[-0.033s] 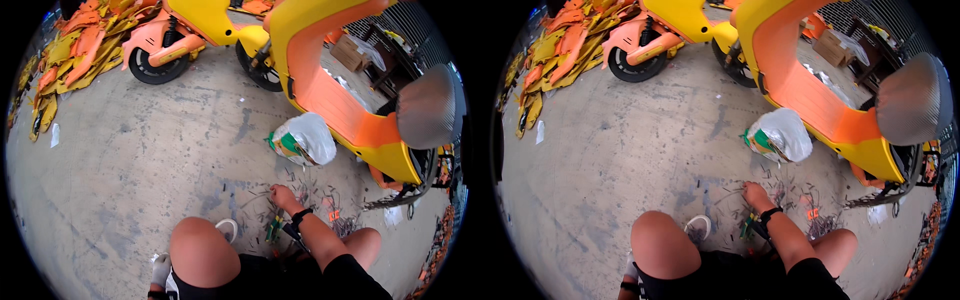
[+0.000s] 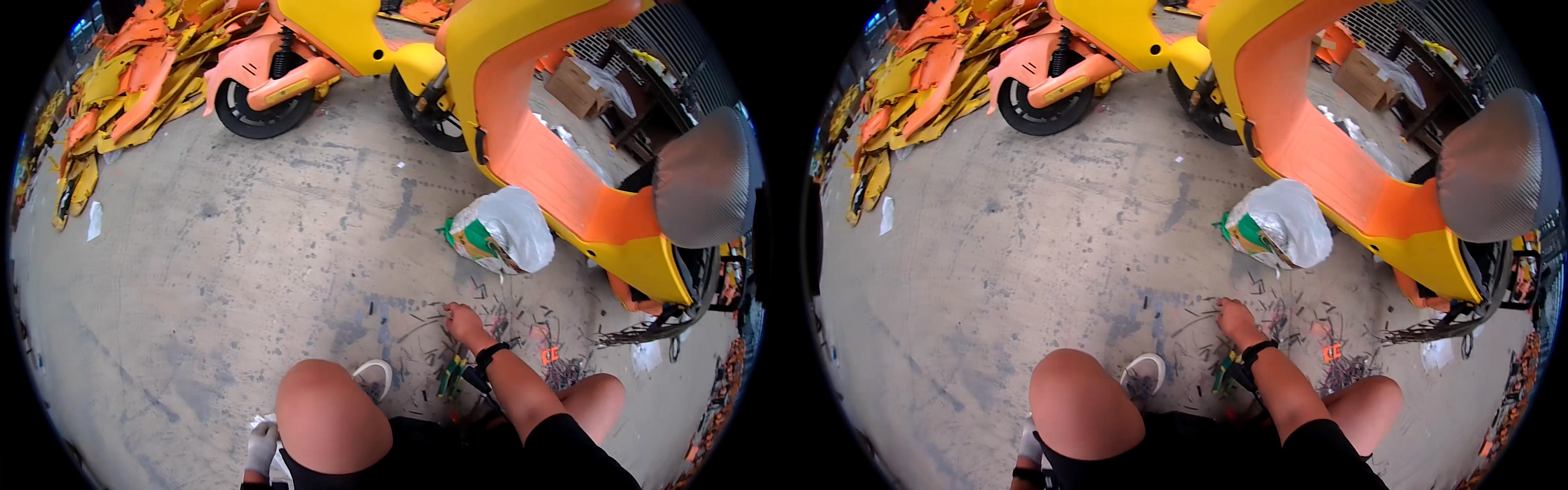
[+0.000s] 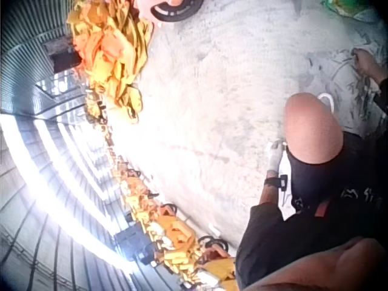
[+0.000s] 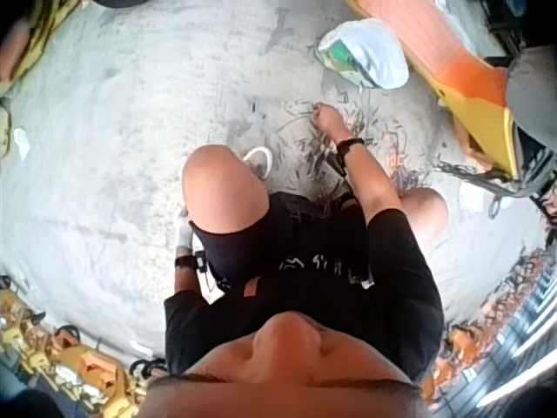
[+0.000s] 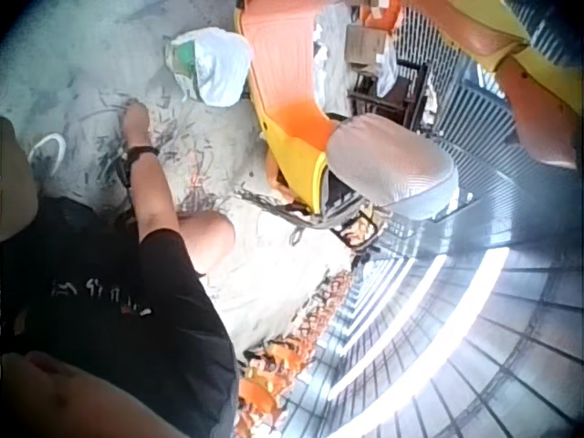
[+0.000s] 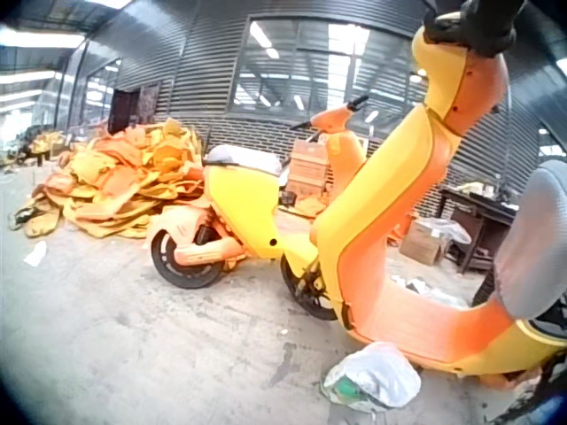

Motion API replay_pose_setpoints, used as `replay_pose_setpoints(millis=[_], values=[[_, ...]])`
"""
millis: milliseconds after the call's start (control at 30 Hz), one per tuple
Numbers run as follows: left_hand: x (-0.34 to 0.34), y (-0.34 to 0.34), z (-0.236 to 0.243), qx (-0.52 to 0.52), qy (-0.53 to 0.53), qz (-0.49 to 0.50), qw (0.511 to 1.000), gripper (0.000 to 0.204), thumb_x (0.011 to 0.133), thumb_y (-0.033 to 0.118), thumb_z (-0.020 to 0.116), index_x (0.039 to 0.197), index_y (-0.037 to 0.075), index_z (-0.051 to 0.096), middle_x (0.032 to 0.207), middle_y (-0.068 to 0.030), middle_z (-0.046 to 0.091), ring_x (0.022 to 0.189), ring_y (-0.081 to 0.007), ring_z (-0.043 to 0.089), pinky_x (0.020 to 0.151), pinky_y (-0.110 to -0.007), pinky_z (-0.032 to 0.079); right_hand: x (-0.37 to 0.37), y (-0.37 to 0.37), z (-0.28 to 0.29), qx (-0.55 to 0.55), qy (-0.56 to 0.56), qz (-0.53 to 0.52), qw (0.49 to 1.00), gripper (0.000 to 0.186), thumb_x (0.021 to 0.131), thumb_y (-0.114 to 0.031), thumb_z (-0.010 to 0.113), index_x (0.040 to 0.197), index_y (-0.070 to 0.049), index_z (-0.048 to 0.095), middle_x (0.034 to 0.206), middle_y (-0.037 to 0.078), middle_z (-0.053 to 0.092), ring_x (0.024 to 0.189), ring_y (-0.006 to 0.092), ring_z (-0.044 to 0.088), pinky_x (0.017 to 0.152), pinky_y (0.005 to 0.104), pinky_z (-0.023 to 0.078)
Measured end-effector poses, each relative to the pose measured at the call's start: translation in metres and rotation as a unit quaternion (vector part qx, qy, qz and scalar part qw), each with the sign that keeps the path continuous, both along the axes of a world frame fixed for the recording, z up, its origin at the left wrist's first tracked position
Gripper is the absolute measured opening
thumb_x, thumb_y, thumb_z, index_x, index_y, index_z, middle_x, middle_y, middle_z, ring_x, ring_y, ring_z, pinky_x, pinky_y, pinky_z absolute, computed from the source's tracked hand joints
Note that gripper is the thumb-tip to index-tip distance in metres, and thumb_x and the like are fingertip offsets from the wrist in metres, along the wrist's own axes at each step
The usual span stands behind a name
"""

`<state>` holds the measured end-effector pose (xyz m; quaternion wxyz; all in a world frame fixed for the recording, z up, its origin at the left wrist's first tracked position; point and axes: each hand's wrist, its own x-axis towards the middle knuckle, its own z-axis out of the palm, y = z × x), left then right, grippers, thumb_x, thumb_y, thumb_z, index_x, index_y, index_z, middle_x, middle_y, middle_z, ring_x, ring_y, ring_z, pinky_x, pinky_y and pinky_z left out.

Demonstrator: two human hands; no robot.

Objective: The person prepares electrical wires for a scooter by stripping insulation and connecting wire ends to a electronic component by hand and using pliers.

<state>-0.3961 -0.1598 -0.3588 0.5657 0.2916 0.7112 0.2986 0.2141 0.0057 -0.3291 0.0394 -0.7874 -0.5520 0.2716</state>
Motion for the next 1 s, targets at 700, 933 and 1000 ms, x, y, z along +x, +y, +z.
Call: replay_pose_setpoints(millis=[700, 933, 1000], values=[[0.163, 0.044, 0.452, 0.338, 0.238, -0.067, 0.908, 0.019, 0.101, 0.010, 0.048, 0.105, -0.001, 0.062, 0.097, -0.0136, 0.063, 0.092, -0.0236, 0.059, 0.084, -0.037, 0.048, -0.038, 0.098, 0.008, 0.041, 0.500, -0.268, 0.823, 0.017, 0.095, -0.009, 0.066, 0.112, -0.006, 0.064, 0.104, 0.011, 0.065, 0.086, 0.0187, 0.062, 0.069, 0.0325, 0.051], [0.310, 0.154, 0.448, 0.377, 0.011, -0.246, 0.893, 0.025, 0.101, 0.006, 0.052, 0.123, -0.004, 0.058, 0.107, -0.0135, 0.069, 0.097, -0.0192, 0.067, 0.088, -0.032, 0.053, -0.059, 0.048, 0.305, 0.121, 0.770, -0.082, 0.622, 0.041, 0.102, -0.010, 0.058, 0.142, -0.007, 0.050, 0.106, 0.006, 0.067, 0.087, 0.0117, 0.059, 0.072, 0.0247, 0.046], [0.354, 0.166, 0.453, 0.295, -0.081, -0.249, 0.919, 0.027, 0.102, 0.009, 0.053, 0.125, -0.004, 0.058, 0.108, -0.0126, 0.069, 0.101, -0.0183, 0.066, 0.089, -0.031, 0.052, -0.049, 0.008, 0.348, 0.160, 0.745, -0.050, 0.645, 0.032, 0.103, -0.010, 0.057, 0.135, -0.008, 0.054, 0.105, 0.005, 0.067, 0.091, 0.0120, 0.059, 0.075, 0.0250, 0.047]])
